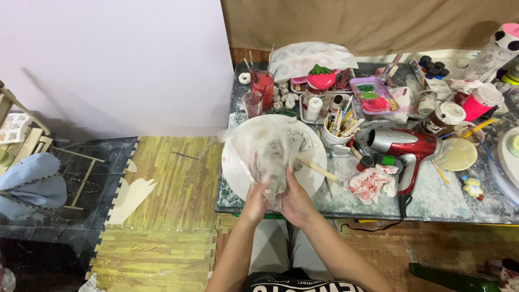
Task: The person kneads a lump of gray clay on a white plate, then adds red paint from a cup using a brush and continues to mix the color into the clay by hand. The person repeatedly folds and presses the clay to blend the pigment throughout the material.
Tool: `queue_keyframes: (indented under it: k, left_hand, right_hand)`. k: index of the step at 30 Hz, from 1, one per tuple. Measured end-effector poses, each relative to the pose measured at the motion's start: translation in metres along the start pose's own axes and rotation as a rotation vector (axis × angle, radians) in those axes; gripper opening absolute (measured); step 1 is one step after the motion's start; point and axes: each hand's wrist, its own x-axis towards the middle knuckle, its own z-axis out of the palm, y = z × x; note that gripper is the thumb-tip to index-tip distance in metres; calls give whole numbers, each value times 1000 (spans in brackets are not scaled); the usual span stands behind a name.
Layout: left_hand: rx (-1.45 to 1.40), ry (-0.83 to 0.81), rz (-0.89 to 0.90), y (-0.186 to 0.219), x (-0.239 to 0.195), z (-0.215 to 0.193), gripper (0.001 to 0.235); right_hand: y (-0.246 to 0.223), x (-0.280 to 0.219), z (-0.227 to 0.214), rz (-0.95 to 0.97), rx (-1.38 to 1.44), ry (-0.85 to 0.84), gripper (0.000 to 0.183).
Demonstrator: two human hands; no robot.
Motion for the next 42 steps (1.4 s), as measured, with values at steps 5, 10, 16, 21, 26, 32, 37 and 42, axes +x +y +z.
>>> queue_keyframes:
  k: [5, 10, 16, 21, 26, 32, 37, 42]
  left_hand:
    - [-15, -3, 14, 9, 6, 11, 77]
    - [-286, 74, -4, -2, 5, 19, 75]
    - [-332, 80, 56, -4, 5, 25, 75]
    - [-369, 131, -4, 14, 1, 26, 80]
    - [-320, 67, -24, 23, -2, 28, 85]
    - [-166, -56, -25, 29, -4, 32, 91]
    - [-158, -8, -138, 33, -3, 39, 89]
    - [-211, -10, -176, 33, 1, 45, 85]
  right_hand:
    - [-7, -6, -6, -141, -129, 12, 50]
    - [-12, -7, 2, -225, -432, 214, 55]
    - [-19, -7, 7, -536, -909, 143, 52]
    - [-35, -4, 16, -302, -559, 361, 55]
    - [-64, 17, 18, -238, -310, 199, 40]
    - [-81, 32, 7, -396, -551, 122, 34]
    - [-91, 24, 18, -594, -1100, 171, 41]
    - [-102, 3, 51, -861, -1445, 46, 50]
